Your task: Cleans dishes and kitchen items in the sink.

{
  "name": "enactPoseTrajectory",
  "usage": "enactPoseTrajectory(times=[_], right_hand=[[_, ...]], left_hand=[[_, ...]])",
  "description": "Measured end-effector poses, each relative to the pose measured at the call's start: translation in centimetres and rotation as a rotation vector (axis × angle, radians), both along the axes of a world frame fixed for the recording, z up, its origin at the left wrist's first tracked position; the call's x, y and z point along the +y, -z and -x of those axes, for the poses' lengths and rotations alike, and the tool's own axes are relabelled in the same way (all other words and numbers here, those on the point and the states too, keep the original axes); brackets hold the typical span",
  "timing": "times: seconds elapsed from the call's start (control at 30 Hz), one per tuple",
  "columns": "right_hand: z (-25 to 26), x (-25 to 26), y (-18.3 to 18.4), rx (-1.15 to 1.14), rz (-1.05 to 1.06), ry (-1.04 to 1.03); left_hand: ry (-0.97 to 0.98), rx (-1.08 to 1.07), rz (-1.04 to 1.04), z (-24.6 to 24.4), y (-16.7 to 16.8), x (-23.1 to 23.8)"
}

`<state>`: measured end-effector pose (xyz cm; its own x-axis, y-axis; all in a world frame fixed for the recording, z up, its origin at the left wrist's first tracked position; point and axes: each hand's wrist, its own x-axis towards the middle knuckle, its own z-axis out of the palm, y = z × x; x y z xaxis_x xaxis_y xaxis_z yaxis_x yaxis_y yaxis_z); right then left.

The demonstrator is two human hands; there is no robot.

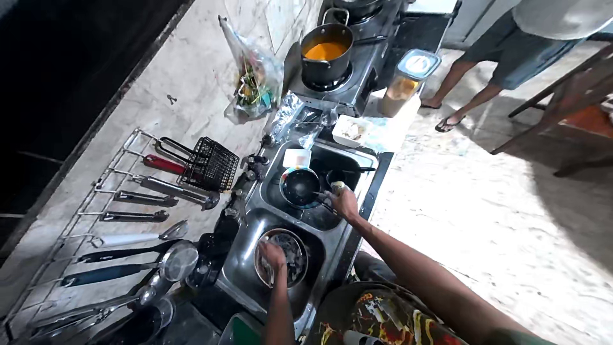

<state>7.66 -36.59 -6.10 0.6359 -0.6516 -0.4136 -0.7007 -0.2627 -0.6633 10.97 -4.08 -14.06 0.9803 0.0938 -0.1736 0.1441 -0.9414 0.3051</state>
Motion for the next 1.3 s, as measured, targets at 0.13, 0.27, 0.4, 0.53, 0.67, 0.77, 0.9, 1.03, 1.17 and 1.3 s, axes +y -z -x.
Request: enactPoseTrajectory(times=[0.13, 0.27, 0.4, 0.53, 0.67, 0.77, 0.9, 1.03, 1.17, 1.3], right_hand=[[-3.0, -1.5, 1.3, 0.135, -0.172, -0.144], [-4.3, -1.3, 2.7, 0.171, -0.324, -0.144], [-3.9, -2.0, 2.0, 0.156, -0.294, -0.18], [-2.5, -3.7, -0.8, 0.086, -0.139, -0.289], [-0.7, -4.7, -2.3, 0.002, -0.03, -0.341], [0.6, -5.7, -3.0, -0.062, -0.021, -0.308], [1.8, -7.3, -3.0, -0.116, -0.04, -0.22], [2.4, -9.5, -3.0, -0.118, -0.105, -0.137], [2.6, -11.1, -2.2, -0.11, -0.17, -0.06], [2.2, -12.0, -1.8, -0.113, -0.18, -0.054]], left_hand=[[0.068, -0.027, 0.328, -3.4, -3.4, -9.3], [-0.024, 0.162, 0.451, -6.8, -3.4, -15.9], [-0.259, 0.274, 0.526, -8.0, -0.5, -17.8], [-0.297, 0.22, 0.386, -7.7, -1.3, -18.7], [-0.324, 0.228, 0.237, -7.4, -3.0, -20.0], [-0.349, 0.232, 0.201, -7.6, -3.0, -20.5], [-0.331, 0.248, 0.206, -8.0, -2.7, -20.1], [-0.397, 0.293, 0.509, -8.3, -2.1, -19.3], [-0.509, 0.393, 0.801, -8.7, -4.6, -18.9], [-0.494, 0.397, 0.801, -9.3, -6.6, -19.5]])
